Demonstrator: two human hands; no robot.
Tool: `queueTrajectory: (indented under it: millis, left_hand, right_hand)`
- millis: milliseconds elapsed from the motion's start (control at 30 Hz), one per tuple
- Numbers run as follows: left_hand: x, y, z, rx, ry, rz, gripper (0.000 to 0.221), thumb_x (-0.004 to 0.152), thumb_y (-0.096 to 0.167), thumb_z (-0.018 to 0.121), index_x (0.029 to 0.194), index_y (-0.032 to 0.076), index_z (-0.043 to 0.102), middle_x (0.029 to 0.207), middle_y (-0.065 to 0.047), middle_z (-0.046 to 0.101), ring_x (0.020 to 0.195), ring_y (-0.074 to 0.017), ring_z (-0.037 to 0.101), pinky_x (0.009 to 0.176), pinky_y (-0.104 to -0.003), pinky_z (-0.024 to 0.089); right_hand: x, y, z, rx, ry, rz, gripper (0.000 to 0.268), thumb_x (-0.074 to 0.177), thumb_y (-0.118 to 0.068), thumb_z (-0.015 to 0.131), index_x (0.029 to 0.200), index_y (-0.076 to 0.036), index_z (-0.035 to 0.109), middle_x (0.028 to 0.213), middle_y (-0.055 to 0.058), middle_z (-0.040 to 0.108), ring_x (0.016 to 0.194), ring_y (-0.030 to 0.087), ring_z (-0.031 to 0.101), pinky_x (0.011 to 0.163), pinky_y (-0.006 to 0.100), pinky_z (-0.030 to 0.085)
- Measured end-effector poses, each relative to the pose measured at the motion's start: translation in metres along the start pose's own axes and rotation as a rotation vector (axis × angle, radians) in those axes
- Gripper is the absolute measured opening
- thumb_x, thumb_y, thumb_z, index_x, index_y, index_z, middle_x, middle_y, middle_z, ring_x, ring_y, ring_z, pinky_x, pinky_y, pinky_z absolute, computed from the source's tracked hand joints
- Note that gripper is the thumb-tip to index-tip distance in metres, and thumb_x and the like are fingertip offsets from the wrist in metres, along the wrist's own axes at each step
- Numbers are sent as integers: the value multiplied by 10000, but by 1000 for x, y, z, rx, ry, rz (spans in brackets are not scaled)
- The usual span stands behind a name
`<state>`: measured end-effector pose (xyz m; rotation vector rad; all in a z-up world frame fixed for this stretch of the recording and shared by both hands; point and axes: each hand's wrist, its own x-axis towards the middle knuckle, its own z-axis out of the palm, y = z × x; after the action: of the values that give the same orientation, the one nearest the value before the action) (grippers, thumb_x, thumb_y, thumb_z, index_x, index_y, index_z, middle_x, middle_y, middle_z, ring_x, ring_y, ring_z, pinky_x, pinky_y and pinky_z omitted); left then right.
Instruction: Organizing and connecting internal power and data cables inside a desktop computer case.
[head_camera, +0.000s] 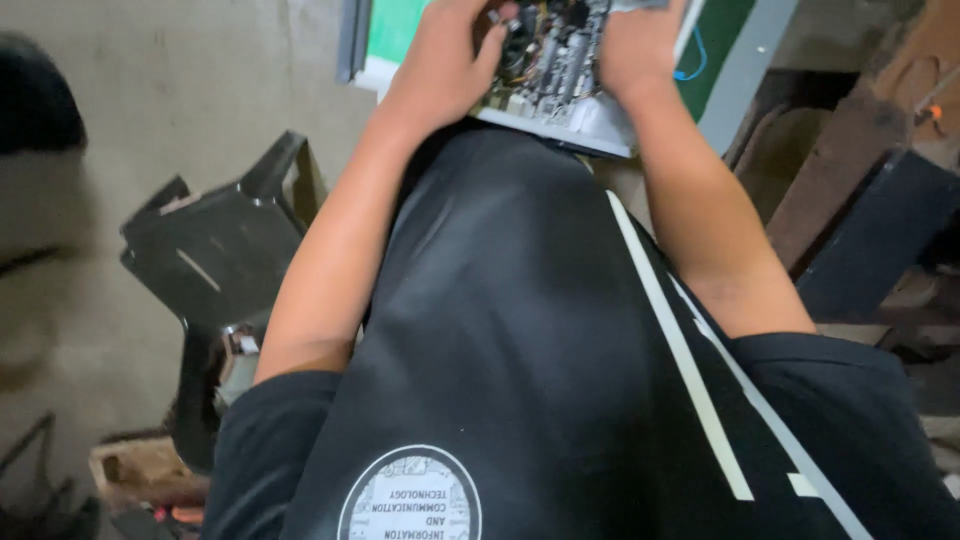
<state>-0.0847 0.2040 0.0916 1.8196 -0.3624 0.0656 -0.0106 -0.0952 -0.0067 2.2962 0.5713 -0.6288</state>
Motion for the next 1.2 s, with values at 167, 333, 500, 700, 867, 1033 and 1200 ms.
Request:
queueTrajectory:
  millis: [167,333,500,700,867,1033,1200]
  left_hand:
    - [-2,-13,1,-112,89,-64,143,1031,1,497,1112,86,578,1002,-63,577,839,-186,537,744,-347,431]
    - [-2,-20,2,-132,110,-224,85,1025,70,547,948,108,543,830,-19,532,761,-139,514,698,-317,433]
    - [-2,-15,-1,-152,89,-293,172,1053,118,547,891,116,492,799,-5,485,729,-125,477,684,-315,410]
    - [-2,-19,1,-137,91,-253,144,1048,113,521,904,123,530,818,6,523,739,-118,469,685,-318,416]
    - [-3,-17,-1,-135,73,-264,136,1096,183,491,985,107,508,858,-29,479,718,-147,435,686,-341,414]
    - [-7,-24,3,-97,48,-328,170,1085,198,534,929,130,520,748,-4,468,678,-132,471,653,-356,360]
    - [-5,-15,2,-134,88,-285,178,1076,190,553,913,119,566,798,6,571,697,-119,520,687,-338,412]
  right_hand:
    - [-8,9,1,18,1,34,303,991,-195,603,693,-244,582,685,-19,697,728,311,720,1103,575,215]
    - [-6,8,-6,6,-51,43,216,966,-206,618,754,-244,638,741,-20,709,761,305,705,1033,538,266]
    - [-9,6,-10,-10,-64,46,187,948,-222,651,763,-232,630,751,6,708,810,318,694,1048,556,271]
    - [-12,2,-16,40,-51,19,159,922,-191,637,767,-205,664,735,32,709,783,330,682,1037,599,275]
    - [-16,2,-14,31,-41,14,153,863,-137,632,730,-205,603,693,28,683,654,308,659,984,545,282]
    - [-26,-8,-18,42,-50,58,199,908,-98,661,735,-185,617,733,38,694,815,343,653,1059,609,242]
    - [-42,-19,-15,47,5,144,305,910,-82,681,653,-205,569,672,31,675,981,371,601,1044,607,256]
